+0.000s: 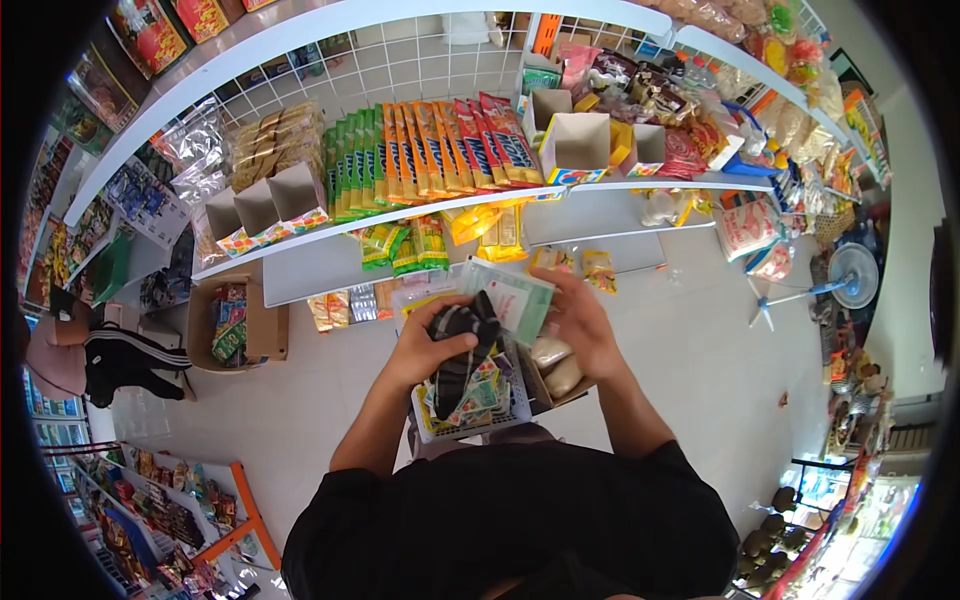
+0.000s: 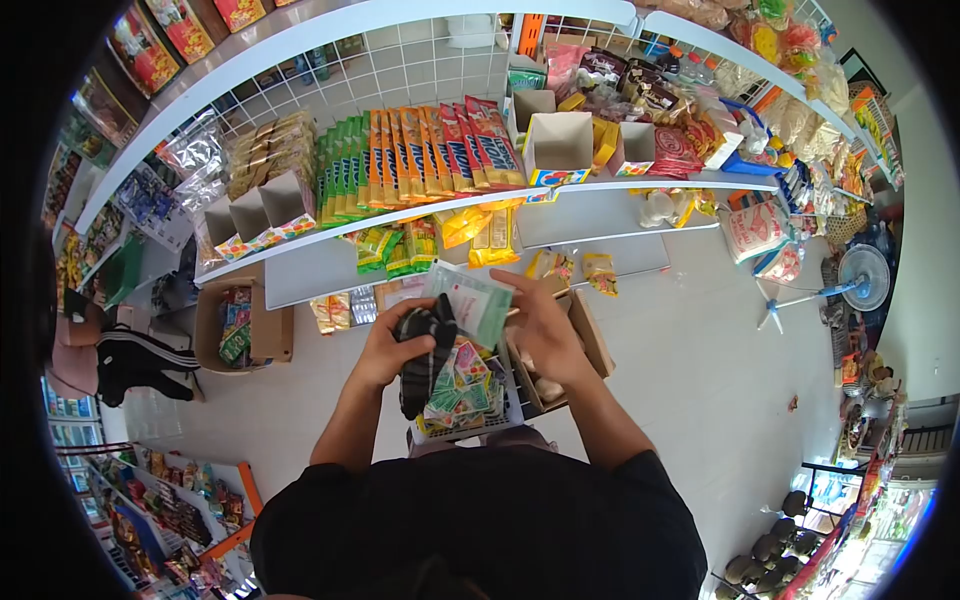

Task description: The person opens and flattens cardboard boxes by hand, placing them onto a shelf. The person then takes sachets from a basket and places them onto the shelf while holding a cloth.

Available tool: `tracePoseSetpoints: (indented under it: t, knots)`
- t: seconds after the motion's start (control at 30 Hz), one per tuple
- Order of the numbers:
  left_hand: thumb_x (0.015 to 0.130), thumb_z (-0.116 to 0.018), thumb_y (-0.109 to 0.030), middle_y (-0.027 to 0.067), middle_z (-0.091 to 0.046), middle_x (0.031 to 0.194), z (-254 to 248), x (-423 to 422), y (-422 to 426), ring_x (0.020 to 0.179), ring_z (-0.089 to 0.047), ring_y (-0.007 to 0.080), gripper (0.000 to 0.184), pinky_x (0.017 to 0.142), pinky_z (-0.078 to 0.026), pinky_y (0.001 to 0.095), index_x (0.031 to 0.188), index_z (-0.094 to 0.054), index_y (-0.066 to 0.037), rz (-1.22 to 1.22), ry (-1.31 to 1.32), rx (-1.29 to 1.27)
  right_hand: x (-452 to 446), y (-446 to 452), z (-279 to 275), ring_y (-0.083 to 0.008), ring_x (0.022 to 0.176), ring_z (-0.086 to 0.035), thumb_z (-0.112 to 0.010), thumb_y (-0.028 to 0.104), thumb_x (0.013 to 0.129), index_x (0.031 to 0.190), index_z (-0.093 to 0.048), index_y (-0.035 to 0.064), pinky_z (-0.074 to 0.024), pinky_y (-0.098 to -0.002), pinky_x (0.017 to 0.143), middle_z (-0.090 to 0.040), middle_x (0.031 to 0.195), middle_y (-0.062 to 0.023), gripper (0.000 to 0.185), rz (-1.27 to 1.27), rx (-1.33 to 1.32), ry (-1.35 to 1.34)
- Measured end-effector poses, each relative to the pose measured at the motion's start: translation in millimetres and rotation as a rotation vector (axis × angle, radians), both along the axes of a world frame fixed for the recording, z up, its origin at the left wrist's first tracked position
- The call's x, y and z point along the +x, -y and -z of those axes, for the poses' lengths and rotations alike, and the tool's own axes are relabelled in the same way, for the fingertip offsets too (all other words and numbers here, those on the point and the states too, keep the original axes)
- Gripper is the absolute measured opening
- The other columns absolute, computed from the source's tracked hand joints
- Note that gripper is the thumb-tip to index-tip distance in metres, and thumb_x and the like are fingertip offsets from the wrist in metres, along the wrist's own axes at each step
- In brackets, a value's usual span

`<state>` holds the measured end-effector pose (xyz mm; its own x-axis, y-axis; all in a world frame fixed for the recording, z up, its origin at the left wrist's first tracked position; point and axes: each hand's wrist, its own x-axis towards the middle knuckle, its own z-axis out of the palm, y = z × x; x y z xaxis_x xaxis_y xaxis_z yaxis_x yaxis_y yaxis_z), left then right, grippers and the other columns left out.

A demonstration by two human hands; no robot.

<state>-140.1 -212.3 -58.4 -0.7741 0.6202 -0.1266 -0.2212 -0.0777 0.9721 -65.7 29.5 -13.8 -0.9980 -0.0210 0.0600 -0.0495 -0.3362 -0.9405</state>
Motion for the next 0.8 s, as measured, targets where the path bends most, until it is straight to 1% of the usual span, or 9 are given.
tracePoseSetpoints:
  t: [0.03, 0.1, 0.13, 0.23, 0.4, 0.5, 0.53, 0.67, 0.8]
  knots:
    - [0.075, -0.080, -0.009, 0.0067, -0.064, 0.108, 5, -2, 0, 0.097, -0.063, 0.0152, 0.055, 0.088, -0.050, 0.0289, 0.124, -0.057, -0.001, -0.068, 0.195, 0.072, -2, -2, -6, -0.0268, 0.123, -0.051, -0.065, -0.008, 0.074, 0.138, -0.043, 0.0059, -0.0447, -0.0385, 0.098, -0.053, 0.133, -0.0163, 0.069, 0.000, 0.009, -0.003]
    - [0.077, -0.078, -0.013, 0.0071, -0.065, 0.107, 13, -4, 0, 0.093, -0.063, 0.0144, 0.054, 0.085, -0.051, 0.0280, 0.125, -0.056, 0.000, -0.068, 0.207, 0.090, -1, -4, -22, -0.0327, 0.123, -0.050, -0.064, -0.007, 0.070, 0.123, -0.061, 0.0097, -0.0443, -0.0410, 0.098, -0.053, 0.134, -0.0142, 0.055, -0.054, 0.966, -0.426]
    - [0.078, -0.077, -0.013, 0.0070, -0.064, 0.110, 16, -4, 0, 0.096, -0.063, 0.0148, 0.054, 0.087, -0.050, 0.0285, 0.126, -0.056, -0.001, -0.018, 0.281, 0.134, -10, -2, -22, -0.0350, 0.118, -0.051, -0.067, -0.005, 0.066, 0.104, -0.071, 0.0132, -0.0452, -0.0439, 0.094, -0.056, 0.129, -0.0117, 0.042, 0.025, 1.171, -0.604]
    - [0.080, -0.076, -0.012, 0.0067, -0.062, 0.115, 21, 0, -7, 0.102, -0.060, 0.0152, 0.052, 0.091, -0.048, 0.0292, 0.127, -0.055, -0.002, 0.002, 0.243, 0.111, -32, -14, -34, -0.0332, 0.112, -0.055, -0.070, -0.003, 0.066, 0.095, -0.072, 0.0131, -0.0460, -0.0455, 0.089, -0.061, 0.122, -0.0077, 0.033, 0.071, 1.395, -0.796]
    - [0.081, -0.076, -0.008, 0.0063, -0.060, 0.117, 30, 4, 4, 0.106, -0.057, 0.0136, 0.047, 0.094, -0.045, 0.0297, 0.124, -0.056, -0.004, -0.111, -0.108, -0.088, -144, -77, -48, -0.0231, 0.081, -0.066, -0.069, 0.007, 0.084, 0.096, -0.065, 0.0050, -0.0510, -0.0337, 0.071, -0.068, 0.092, -0.0111, 0.013, 0.461, 1.213, -0.578]
    - [0.081, -0.077, -0.010, 0.0061, -0.063, 0.111, 32, 7, 26, 0.101, -0.059, 0.0136, 0.047, 0.090, -0.047, 0.0293, 0.123, -0.057, -0.003, -0.072, 0.088, -0.194, -232, -111, -70, -0.0168, 0.060, -0.055, -0.067, 0.011, 0.087, 0.093, -0.066, 0.0072, -0.0449, -0.0298, 0.057, -0.066, 0.074, -0.0105, 0.007, 0.624, 1.235, -0.361]
    - [0.081, -0.077, -0.010, 0.0061, -0.063, 0.111, 40, 9, 33, 0.101, -0.059, 0.0136, 0.047, 0.090, -0.047, 0.0293, 0.123, -0.057, -0.003, -0.077, 0.082, -0.193, -268, -128, -64, -0.0264, 0.058, -0.062, -0.067, 0.015, 0.086, 0.094, -0.066, 0.0070, -0.0457, -0.0354, 0.054, -0.064, 0.069, -0.0157, 0.011, 0.699, 1.290, -0.473]
    - [0.080, -0.079, -0.013, 0.0064, -0.064, 0.106, 67, 11, 56, 0.097, -0.060, 0.0134, 0.048, 0.087, -0.049, 0.0290, 0.121, -0.057, -0.002, -0.150, 0.088, -0.274, -364, -153, -51, -0.0345, 0.079, -0.069, -0.065, 0.017, 0.085, 0.097, -0.067, 0.0083, -0.0531, -0.0428, 0.066, -0.068, 0.083, -0.0203, 0.015, 0.673, 1.078, -0.218]
    - [0.080, -0.079, -0.015, 0.0074, -0.065, 0.106, 76, 5, 70, 0.096, -0.060, 0.0134, 0.049, 0.086, -0.050, 0.0290, 0.121, -0.056, -0.001, -0.161, 0.118, -0.317, -415, -166, -19, -0.0328, 0.091, -0.068, -0.063, 0.023, 0.085, 0.099, -0.067, 0.0155, -0.0526, -0.0459, 0.078, -0.070, 0.093, -0.0160, 0.016, 0.781, 1.751, -0.063]
